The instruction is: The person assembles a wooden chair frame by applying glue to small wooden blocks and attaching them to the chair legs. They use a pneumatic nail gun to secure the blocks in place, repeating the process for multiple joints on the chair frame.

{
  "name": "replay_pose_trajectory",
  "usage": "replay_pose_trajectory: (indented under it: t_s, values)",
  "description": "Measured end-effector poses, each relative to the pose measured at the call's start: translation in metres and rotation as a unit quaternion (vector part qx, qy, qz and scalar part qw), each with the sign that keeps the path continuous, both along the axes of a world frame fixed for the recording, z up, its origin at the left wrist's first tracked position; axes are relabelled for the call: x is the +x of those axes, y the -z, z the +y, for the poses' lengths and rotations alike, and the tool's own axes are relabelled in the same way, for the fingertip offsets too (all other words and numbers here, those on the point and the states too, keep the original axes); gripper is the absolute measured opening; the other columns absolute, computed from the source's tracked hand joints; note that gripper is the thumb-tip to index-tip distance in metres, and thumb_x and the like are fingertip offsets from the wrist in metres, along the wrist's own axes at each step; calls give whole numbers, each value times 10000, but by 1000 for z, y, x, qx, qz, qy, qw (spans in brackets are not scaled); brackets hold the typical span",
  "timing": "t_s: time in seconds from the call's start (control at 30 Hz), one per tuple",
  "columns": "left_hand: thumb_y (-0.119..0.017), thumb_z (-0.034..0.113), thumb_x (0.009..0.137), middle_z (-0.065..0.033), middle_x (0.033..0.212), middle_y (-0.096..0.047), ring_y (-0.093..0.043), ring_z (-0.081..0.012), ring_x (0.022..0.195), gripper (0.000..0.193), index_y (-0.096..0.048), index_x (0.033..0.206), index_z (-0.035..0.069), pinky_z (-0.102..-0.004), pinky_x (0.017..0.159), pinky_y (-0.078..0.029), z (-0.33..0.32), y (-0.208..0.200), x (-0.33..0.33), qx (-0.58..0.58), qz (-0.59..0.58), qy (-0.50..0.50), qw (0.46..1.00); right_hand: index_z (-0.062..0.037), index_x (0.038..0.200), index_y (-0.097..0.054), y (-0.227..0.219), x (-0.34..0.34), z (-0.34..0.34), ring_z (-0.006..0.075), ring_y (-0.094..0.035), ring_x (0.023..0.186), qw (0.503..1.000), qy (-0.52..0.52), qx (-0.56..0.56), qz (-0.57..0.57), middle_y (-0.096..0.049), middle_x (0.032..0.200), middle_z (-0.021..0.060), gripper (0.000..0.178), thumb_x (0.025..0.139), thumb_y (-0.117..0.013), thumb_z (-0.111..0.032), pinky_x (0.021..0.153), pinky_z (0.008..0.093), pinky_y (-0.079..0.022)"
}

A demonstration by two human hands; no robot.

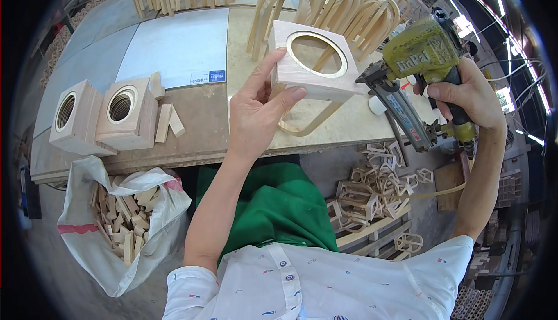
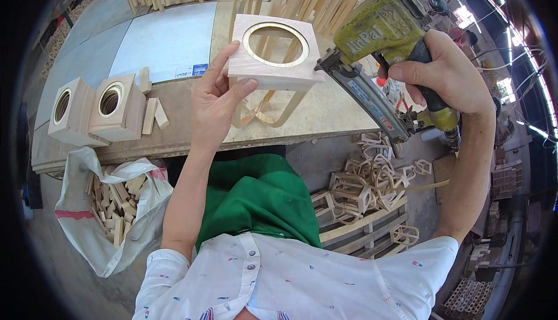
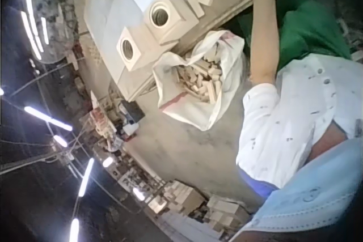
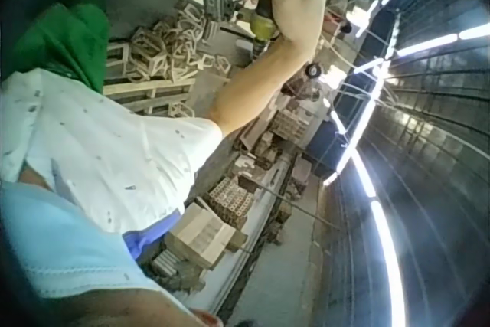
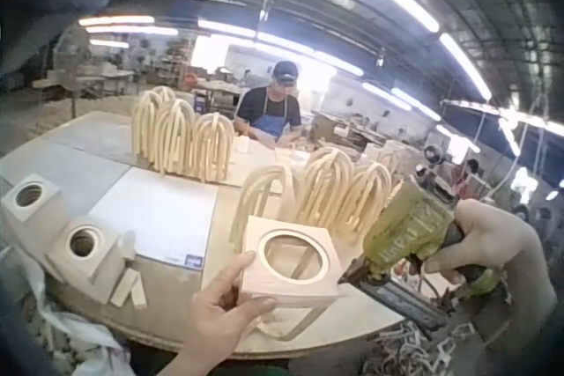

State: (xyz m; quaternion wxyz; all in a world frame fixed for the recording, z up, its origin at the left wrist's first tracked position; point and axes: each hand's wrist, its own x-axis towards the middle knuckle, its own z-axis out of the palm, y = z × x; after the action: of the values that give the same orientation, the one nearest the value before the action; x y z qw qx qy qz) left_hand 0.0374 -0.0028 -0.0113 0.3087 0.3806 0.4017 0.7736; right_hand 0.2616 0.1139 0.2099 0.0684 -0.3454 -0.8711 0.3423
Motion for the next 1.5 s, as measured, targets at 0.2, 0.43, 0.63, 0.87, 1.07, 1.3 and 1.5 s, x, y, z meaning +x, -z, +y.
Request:
replay_pose_trajectory:
  t_s: [0.2, 0.43, 0.63, 0.87, 1.07, 1.3, 1.5]
  values:
    - [-737, 5, 804, -16, 979, -641, -597, -72, 881, 613, -510, 1370, 68, -220, 788, -481, 1, -3, 6, 9, 4, 7, 1000, 60, 929, -638, -5, -36, -19, 79, -505, 442, 998, -48, 12, 28, -630, 717, 63, 208, 807, -690, -101, 407, 235, -384]
    - [-763, 37, 777, 65, 779, -518, -450, -21, 681, 613, -541, 1347, 68, -179, 616, -377, 2, 2, 5, -2, 23, -15, 1000, 66, 1047, -612, 0, -62, -22, 79, -514, 458, 997, -75, -13, -19, -692, 888, 128, 280, 793, -675, -32, 426, 218, -421]
    - [-772, 50, 765, 85, 727, -440, -370, -17, 631, 615, -553, 1339, 78, -174, 570, -319, 1, 1, 6, -8, 19, -14, 1000, 62, 1023, -629, 1, -63, -23, 80, -515, 458, 996, -79, -12, -27, -696, 876, 119, 254, 790, -682, -27, 424, 218, -421]
    - [-771, 42, 766, 76, 759, -489, -421, -15, 664, 615, -551, 1340, 73, -170, 602, -360, 0, 0, 6, -11, 21, -26, 999, 58, 1054, -618, 3, -67, -34, 80, -513, 458, 998, -54, -4, -15, -695, 874, 117, 272, 798, -678, -11, 423, 217, -421]
    - [-771, 42, 769, 0, 936, -647, -561, -37, 778, 643, -524, 1361, 71, -197, 702, -460, -4, -1, 7, -1, 12, -26, 1000, 55, 1044, -602, 4, -66, -36, 82, -513, 459, 998, -56, 17, -32, -676, 822, 97, 263, 803, -682, -13, 419, 219, -411]
    - [-815, 114, 719, -136, 1095, -631, -631, -175, 845, 860, -364, 1449, 54, -301, 779, -510, -30, -14, 21, -100, 173, -105, 974, 37, 915, -630, -5, -47, -44, 85, -511, 458, 999, 3, 16, -42, -571, 622, 26, 180, 786, -710, -60, 426, 236, -383]
    - [-815, 124, 723, -158, 1241, -526, -528, -218, 1110, 946, -272, 1497, 78, -319, 961, -426, -21, -3, -17, -110, 278, -175, 938, 48, 1068, -556, -1, -4, -20, 101, -531, 494, 998, 65, -13, -18, -676, 830, 123, 320, 795, -707, -23, 446, 246, -416]
